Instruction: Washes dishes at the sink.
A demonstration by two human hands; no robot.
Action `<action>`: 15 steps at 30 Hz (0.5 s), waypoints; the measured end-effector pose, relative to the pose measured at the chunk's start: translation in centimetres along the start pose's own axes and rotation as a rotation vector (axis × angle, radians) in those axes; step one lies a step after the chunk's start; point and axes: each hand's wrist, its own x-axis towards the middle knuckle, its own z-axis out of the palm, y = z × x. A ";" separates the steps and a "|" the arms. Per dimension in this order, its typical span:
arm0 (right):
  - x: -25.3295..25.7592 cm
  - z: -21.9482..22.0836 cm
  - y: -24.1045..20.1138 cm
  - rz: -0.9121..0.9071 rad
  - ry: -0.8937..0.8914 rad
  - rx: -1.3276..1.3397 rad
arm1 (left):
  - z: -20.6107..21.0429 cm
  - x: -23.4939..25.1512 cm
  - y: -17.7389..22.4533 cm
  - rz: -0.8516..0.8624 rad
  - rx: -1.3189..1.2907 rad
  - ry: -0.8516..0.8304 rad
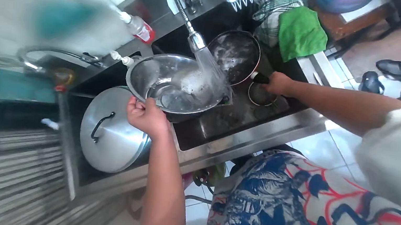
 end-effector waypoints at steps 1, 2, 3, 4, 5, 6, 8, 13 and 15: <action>0.3 -0.4 0.1 0.010 0.015 -0.001 | 0.0 -0.1 0.0 -0.009 0.008 -0.005; 0.6 -0.7 0.3 0.019 0.032 0.002 | -0.1 -0.2 0.0 -0.022 0.015 -0.010; 0.7 -1.1 0.3 0.028 0.041 0.011 | 0.0 -0.3 -0.1 -0.025 0.017 -0.007; 0.8 -1.5 0.3 0.039 0.043 0.022 | 0.0 -0.4 -0.3 -0.021 0.023 -0.004; 1.0 -1.7 0.2 0.055 0.038 0.044 | -0.1 -0.4 -0.5 -0.017 0.023 -0.003; 1.2 -1.8 0.3 0.068 0.041 0.067 | -0.1 -0.5 -0.7 -0.015 0.021 -0.001; 1.7 -1.8 0.5 0.088 0.056 0.098 | -0.2 -0.8 -0.9 -0.019 0.018 0.006; 2.3 -2.6 0.9 0.108 0.100 0.033 | -0.4 -1.4 -1.3 -0.037 0.038 0.013; 2.8 -2.8 1.1 0.103 0.111 0.026 | -0.4 -1.6 -1.5 -0.038 0.031 0.009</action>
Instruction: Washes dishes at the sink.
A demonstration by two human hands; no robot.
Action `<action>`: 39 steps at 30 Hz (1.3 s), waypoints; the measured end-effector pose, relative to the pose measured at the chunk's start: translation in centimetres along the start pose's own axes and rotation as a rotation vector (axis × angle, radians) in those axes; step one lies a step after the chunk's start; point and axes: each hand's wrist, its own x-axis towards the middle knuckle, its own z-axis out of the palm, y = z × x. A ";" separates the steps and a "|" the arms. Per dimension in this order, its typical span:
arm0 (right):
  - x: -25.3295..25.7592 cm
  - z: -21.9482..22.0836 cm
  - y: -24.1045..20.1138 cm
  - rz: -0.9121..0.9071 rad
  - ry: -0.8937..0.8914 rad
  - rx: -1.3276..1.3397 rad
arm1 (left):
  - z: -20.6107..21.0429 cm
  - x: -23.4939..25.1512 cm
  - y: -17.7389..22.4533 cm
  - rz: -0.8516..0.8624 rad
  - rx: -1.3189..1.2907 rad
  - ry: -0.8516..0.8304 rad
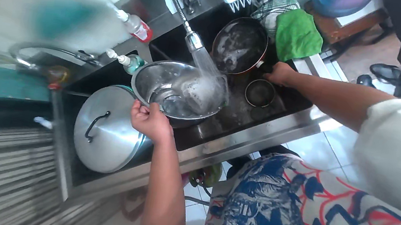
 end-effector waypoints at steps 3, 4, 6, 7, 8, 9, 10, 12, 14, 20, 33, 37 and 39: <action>0.5 0.3 0.0 0.007 -0.007 0.033 | -0.1 -0.3 0.0 -0.002 -0.010 -0.006; 0.7 0.5 0.0 0.016 -0.011 0.039 | -0.1 -0.4 -0.1 0.004 -0.012 -0.005; 1.0 0.8 -0.3 0.037 -0.011 0.032 | -0.2 -0.4 0.0 0.017 -0.015 -0.004; 1.2 1.0 -0.4 0.046 -0.014 0.027 | -0.2 -0.5 0.0 0.023 -0.016 -0.003; 1.4 1.2 -0.5 0.054 -0.014 0.026 | -0.2 -0.5 0.1 0.028 -0.019 -0.004; 1.8 1.5 -0.5 0.058 -0.014 0.015 | -0.1 -0.5 0.1 0.030 -0.020 -0.007; 2.1 1.7 -0.5 0.054 -0.017 -0.004 | 0.0 -0.5 0.1 0.030 -0.022 -0.006; 2.1 2.1 -0.8 0.053 -0.031 -0.018 | 0.2 -0.6 -0.1 0.023 -0.011 -0.005; 1.7 2.6 -1.0 0.052 -0.021 -0.006 | 0.4 -0.8 -0.3 0.019 0.006 -0.021; 3.4 4.0 -1.2 0.085 -0.063 0.040 | 0.9 -1.0 -1.3 0.047 0.017 -0.030; 8.7 10.2 -0.6 0.102 -0.071 0.183 | 1.5 -1.3 -1.5 0.017 -0.006 -0.048; 10.1 11.7 0.9 0.090 -0.048 0.233 | 1.6 -1.4 -1.7 0.012 -0.028 -0.043; 9.9 11.9 1.2 0.093 -0.066 0.242 | 1.6 -1.3 -1.6 0.003 -0.029 -0.039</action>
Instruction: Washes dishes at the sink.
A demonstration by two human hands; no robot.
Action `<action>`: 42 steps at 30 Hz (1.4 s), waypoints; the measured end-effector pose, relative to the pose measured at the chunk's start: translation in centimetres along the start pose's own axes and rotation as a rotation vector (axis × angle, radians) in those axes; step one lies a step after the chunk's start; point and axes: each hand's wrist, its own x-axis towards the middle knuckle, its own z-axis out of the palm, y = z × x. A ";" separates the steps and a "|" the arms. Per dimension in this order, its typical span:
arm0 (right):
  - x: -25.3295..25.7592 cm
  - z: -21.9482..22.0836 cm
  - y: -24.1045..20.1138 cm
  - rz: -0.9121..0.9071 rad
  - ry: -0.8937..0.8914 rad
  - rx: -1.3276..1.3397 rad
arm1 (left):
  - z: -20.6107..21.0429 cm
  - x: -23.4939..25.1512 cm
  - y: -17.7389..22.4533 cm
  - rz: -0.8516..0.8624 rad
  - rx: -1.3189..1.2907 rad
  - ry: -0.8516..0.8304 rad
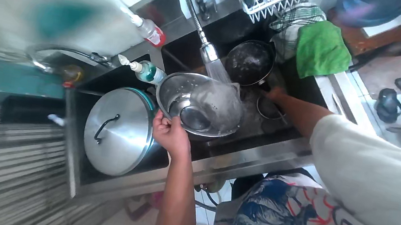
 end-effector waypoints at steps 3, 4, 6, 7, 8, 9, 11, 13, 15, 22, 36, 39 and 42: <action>1.3 0.7 1.3 0.008 -0.024 -0.081 | -0.1 0.0 -0.1 -0.007 0.001 -0.005; 1.8 0.9 1.7 0.024 -0.053 -0.111 | -0.2 -0.1 -0.2 -0.006 0.008 -0.011; 2.9 1.2 2.5 0.052 -0.104 -0.165 | -0.2 -0.1 -0.2 -0.009 0.018 -0.015; 3.4 1.4 2.8 0.056 -0.126 -0.174 | -0.2 -0.2 -0.2 -0.012 0.015 -0.013; 3.7 1.5 3.0 0.056 -0.145 -0.189 | -0.1 -0.2 -0.2 -0.012 0.012 -0.010; 4.0 1.7 3.3 0.056 -0.155 -0.197 | 0.0 -0.2 -0.2 -0.011 0.008 -0.008; 5.3 2.5 4.6 0.039 -0.154 -0.201 | 0.1 -0.3 -0.3 -0.016 0.007 -0.005; 4.8 1.8 4.2 0.017 -0.186 -0.243 | 0.2 -0.4 -0.2 -0.021 0.003 -0.007; -0.1 -0.9 0.7 -0.035 -0.169 -0.320 | 0.3 -0.6 -0.2 -0.034 -0.004 -0.010; -16.2 -3.7 -14.5 -0.378 -0.287 0.466 | 0.3 -1.1 -0.5 -0.013 0.027 -0.070; -19.5 -8.9 -27.0 -0.729 -0.021 0.296 | 2.7 -0.1 1.5 0.037 0.126 -0.012; -18.0 -7.5 -29.6 -0.712 -0.026 0.041 | 4.1 -0.4 1.1 0.072 0.133 0.009; -18.5 -7.0 -30.3 -0.643 -0.010 -0.130 | 5.4 -0.5 0.2 0.087 0.146 0.054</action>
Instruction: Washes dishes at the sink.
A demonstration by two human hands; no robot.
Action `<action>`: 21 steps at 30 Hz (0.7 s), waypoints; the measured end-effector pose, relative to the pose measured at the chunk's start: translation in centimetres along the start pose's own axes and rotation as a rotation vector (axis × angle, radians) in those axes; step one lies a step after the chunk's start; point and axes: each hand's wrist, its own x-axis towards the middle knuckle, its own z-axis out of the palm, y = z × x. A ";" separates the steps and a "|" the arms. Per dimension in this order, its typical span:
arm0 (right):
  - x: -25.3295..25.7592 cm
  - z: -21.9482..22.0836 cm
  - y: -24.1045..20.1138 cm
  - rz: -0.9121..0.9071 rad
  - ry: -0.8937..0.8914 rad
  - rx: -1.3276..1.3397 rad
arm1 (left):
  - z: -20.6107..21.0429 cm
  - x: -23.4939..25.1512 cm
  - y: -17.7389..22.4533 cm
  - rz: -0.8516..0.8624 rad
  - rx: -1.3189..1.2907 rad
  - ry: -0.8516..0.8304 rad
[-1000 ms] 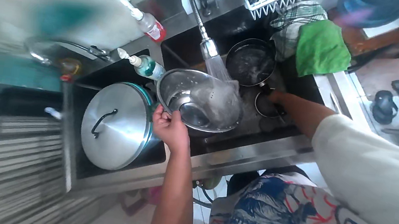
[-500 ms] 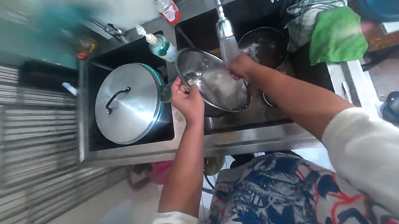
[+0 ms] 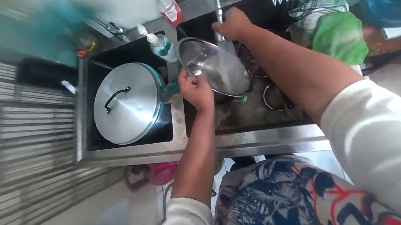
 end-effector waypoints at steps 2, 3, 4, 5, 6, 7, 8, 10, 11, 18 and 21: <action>-0.4 -0.2 -0.4 0.008 -0.004 0.001 | 0.8 0.0 -0.2 -0.004 0.027 0.033; -0.6 -0.5 -0.5 0.006 -0.011 0.004 | 1.1 0.1 -0.2 -0.013 0.051 0.047; -0.9 -0.8 -0.6 0.006 -0.022 0.004 | 1.3 0.1 -0.2 -0.021 0.067 0.055; -1.1 -1.1 -0.7 0.006 -0.033 -0.002 | 1.5 0.2 -0.1 -0.037 0.078 0.053; -1.3 -1.4 -0.7 0.001 -0.040 -0.012 | 1.8 0.3 -0.1 -0.046 0.092 0.059; -1.4 -1.7 -0.7 -0.002 -0.048 -0.021 | 2.0 0.4 0.0 -0.043 0.105 0.071; -1.5 -2.0 -0.7 -0.002 -0.053 -0.024 | 2.3 0.5 0.0 -0.031 0.109 0.087; -1.5 -2.3 -0.1 -0.010 -0.058 -0.032 | 2.8 0.8 -0.1 0.009 0.095 0.122; -1.3 -2.2 0.4 -0.018 -0.057 -0.038 | 3.0 0.9 0.0 0.020 0.081 0.129; 0.1 -0.6 4.1 -0.040 -0.073 -0.072 | 3.8 1.0 -0.5 0.093 0.073 0.154; 0.2 -0.2 4.3 -0.052 -0.078 -0.068 | 3.7 0.9 -0.6 0.097 0.059 0.164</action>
